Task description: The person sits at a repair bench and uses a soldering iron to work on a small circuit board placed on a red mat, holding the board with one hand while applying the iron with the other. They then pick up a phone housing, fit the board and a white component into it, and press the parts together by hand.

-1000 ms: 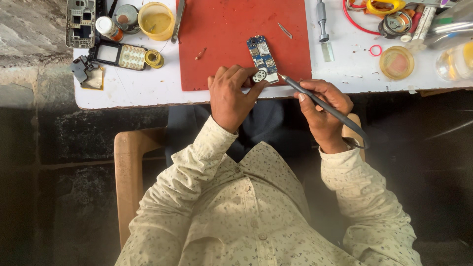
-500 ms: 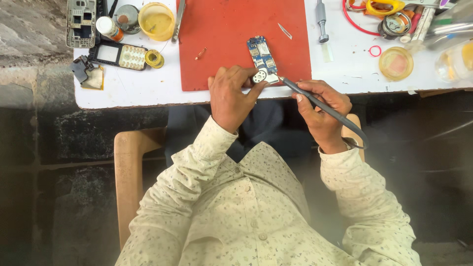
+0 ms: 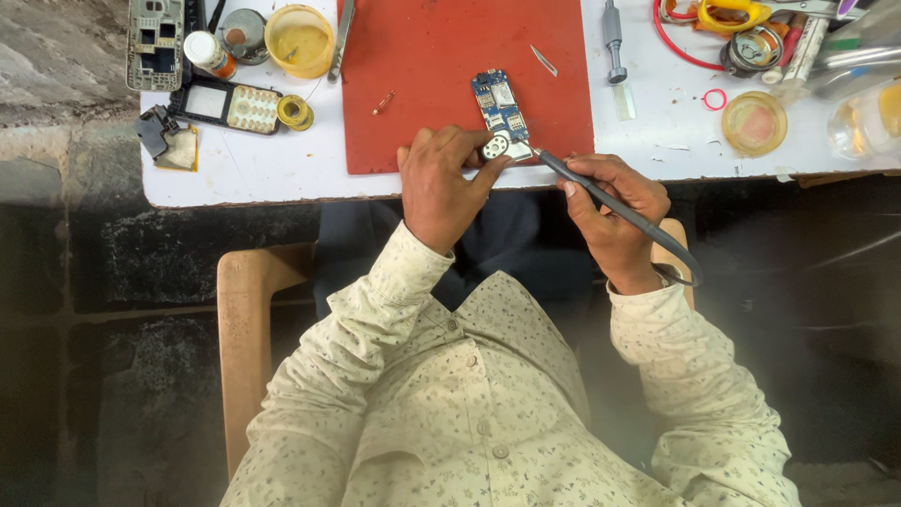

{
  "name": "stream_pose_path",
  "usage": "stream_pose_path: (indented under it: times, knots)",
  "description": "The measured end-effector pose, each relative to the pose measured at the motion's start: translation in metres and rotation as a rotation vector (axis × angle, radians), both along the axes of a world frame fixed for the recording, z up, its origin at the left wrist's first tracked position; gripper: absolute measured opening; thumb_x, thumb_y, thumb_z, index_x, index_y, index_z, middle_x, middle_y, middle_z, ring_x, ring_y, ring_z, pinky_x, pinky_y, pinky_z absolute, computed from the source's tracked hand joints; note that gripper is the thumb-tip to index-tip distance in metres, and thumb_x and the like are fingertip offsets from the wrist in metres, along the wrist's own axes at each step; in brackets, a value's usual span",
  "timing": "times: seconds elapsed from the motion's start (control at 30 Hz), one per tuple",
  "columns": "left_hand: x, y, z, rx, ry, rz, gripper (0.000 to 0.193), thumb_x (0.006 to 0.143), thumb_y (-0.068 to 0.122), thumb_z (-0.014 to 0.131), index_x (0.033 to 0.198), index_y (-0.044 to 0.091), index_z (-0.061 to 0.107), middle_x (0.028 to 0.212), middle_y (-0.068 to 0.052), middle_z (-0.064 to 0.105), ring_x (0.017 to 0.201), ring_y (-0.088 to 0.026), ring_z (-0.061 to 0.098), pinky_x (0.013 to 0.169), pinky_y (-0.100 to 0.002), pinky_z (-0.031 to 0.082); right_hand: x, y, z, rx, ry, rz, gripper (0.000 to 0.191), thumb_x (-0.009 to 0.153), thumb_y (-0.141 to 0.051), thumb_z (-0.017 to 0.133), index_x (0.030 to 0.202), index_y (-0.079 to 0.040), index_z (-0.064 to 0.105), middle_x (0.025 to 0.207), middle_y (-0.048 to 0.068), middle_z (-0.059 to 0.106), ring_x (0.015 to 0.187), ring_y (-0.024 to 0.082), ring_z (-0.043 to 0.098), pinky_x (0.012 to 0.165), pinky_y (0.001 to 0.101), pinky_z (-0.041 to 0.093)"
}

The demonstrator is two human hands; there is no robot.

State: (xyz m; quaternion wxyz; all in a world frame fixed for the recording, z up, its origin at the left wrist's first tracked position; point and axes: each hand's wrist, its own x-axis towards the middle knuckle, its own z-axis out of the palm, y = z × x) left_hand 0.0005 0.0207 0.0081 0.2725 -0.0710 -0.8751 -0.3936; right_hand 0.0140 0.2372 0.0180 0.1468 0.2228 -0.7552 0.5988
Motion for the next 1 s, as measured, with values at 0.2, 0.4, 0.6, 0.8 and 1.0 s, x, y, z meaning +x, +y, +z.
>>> stream_pose_path:
  times: [0.2, 0.4, 0.6, 0.8, 1.0]
  knots:
    - [0.000, 0.000, 0.001, -0.004, -0.018, -0.001, 0.022, 0.079, 0.027, 0.088, 0.095, 0.017, 0.076, 0.075, 0.006, 0.061, 0.076, -0.018, 0.053, 0.072, -0.038, 0.033, -0.001, 0.000, -0.001, 0.018, 0.015, -0.007, 0.016, 0.097, 0.007, 0.070, 0.114, 0.007, 0.068, 0.112, 0.019, 0.073, 0.096, 0.017, 0.074, 0.085, 0.0240, 0.061]
    - [0.000, 0.000, 0.001, 0.003, -0.038, -0.010, 0.023, 0.080, 0.028, 0.087, 0.096, 0.016, 0.077, 0.075, 0.007, 0.062, 0.075, -0.017, 0.053, 0.072, -0.038, 0.033, 0.000, 0.000, 0.001, 0.068, 0.027, -0.036, 0.017, 0.095, 0.008, 0.070, 0.112, 0.006, 0.069, 0.109, 0.018, 0.075, 0.088, 0.013, 0.072, 0.077, 0.0199, 0.057]
    - [0.000, -0.001, 0.002, 0.001, -0.050, -0.021, 0.023, 0.080, 0.028, 0.087, 0.096, 0.016, 0.077, 0.075, 0.006, 0.062, 0.076, -0.017, 0.053, 0.072, -0.038, 0.033, 0.000, -0.001, 0.002, 0.061, 0.031, -0.033, 0.017, 0.095, 0.008, 0.070, 0.112, 0.005, 0.069, 0.109, 0.016, 0.075, 0.084, 0.009, 0.069, 0.073, 0.0178, 0.054]
    - [-0.002, -0.001, 0.007, 0.000, -0.095, -0.034, 0.023, 0.081, 0.027, 0.087, 0.096, 0.014, 0.076, 0.079, 0.006, 0.064, 0.078, -0.018, 0.056, 0.074, -0.039, 0.034, 0.001, -0.001, 0.002, 0.077, 0.014, -0.063, 0.017, 0.094, 0.009, 0.072, 0.111, 0.005, 0.070, 0.107, 0.015, 0.075, 0.076, 0.006, 0.064, 0.068, 0.0166, 0.049]
    - [-0.001, -0.001, 0.012, -0.038, -0.049, -0.053, 0.025, 0.079, 0.023, 0.084, 0.097, 0.010, 0.073, 0.110, -0.005, 0.064, 0.094, -0.024, 0.060, 0.078, -0.041, 0.039, 0.001, -0.001, 0.003, 0.063, -0.003, -0.052, 0.018, 0.095, 0.009, 0.071, 0.112, 0.005, 0.070, 0.107, 0.015, 0.074, 0.082, 0.007, 0.068, 0.071, 0.0166, 0.052]
